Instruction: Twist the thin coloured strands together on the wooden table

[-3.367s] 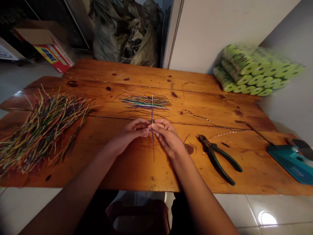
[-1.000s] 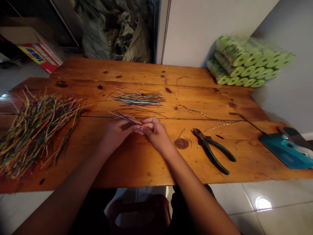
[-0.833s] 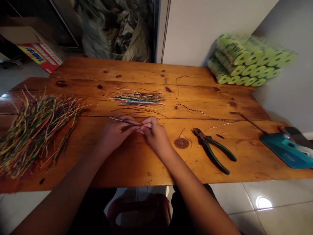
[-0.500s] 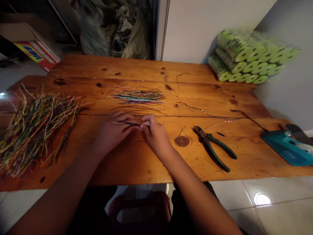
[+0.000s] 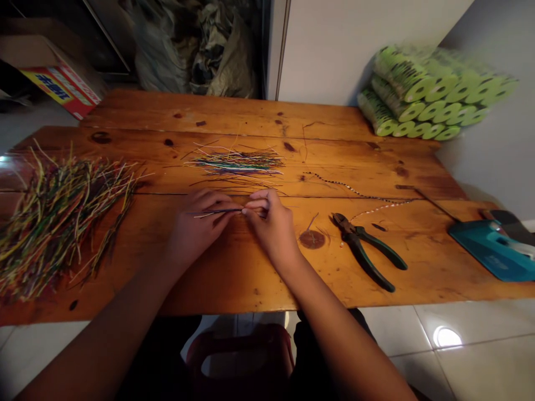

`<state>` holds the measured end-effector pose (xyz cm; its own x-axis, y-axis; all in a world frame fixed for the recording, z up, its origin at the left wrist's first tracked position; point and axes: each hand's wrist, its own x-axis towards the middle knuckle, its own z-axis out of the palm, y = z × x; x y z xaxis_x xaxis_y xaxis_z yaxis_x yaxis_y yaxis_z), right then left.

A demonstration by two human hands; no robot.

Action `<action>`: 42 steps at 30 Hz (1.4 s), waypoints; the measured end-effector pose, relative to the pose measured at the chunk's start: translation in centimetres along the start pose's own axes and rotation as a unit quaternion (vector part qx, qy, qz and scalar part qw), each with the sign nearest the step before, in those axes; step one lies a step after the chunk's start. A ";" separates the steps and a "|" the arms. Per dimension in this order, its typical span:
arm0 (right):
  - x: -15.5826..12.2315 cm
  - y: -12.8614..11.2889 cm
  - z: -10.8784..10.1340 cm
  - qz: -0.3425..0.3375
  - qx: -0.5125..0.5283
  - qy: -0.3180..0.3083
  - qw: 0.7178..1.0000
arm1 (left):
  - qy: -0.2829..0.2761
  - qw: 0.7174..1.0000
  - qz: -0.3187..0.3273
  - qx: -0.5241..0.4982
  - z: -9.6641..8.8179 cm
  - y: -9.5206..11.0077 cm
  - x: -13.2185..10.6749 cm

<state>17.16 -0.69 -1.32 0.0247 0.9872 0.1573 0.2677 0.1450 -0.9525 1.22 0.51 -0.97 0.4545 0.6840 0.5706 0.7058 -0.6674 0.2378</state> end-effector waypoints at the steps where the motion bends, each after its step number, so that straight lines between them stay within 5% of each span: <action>1: 0.0 0.0 0.0 0.005 0.014 0.001 1.000 | 0.003 1.000 -0.001 0.003 0.0 0.0 0.0; 14: -0.3 -0.1 0.4 -0.010 0.083 0.029 0.996 | 0.028 0.999 -0.041 -0.007 0.0 0.2 0.0; 20: -0.5 -0.6 0.4 -0.088 0.010 0.022 0.996 | 0.008 0.978 -0.143 -0.152 0.0 0.3 0.4; 22: -0.6 -0.8 0.3 -0.119 -0.017 0.013 0.993 | -0.017 0.945 -0.198 -0.261 0.0 0.3 0.5; 26: -0.9 -1.3 0.0 -0.175 -0.108 0.005 0.979 | -0.056 0.824 -0.312 -0.470 0.0 0.2 0.4; 29: -1.1 -1.5 -0.1 -0.202 -0.159 0.009 0.966 | -0.071 0.748 -0.366 -0.549 0.2 0.1 0.2; 31: -1.1 -1.5 -0.1 -0.210 -0.171 0.005 0.963 | -0.080 0.722 -0.380 -0.572 0.3 0.1 0.0; 34: -1.0 -1.4 0.0 -0.196 -0.147 0.012 0.969 | -0.074 0.731 -0.381 -0.561 0.2 0.3 0.0; 42: 0.1 -0.6 -0.1 -0.052 0.119 -0.037 0.991 | -0.037 0.814 -0.334 -0.473 0.0 0.2 0.1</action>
<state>17.05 -0.71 -0.68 -0.0639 0.9668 0.2474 0.0292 0.2496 -0.9679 1.36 0.44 -0.90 0.1975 0.9800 0.0247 0.0900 -0.0432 0.9950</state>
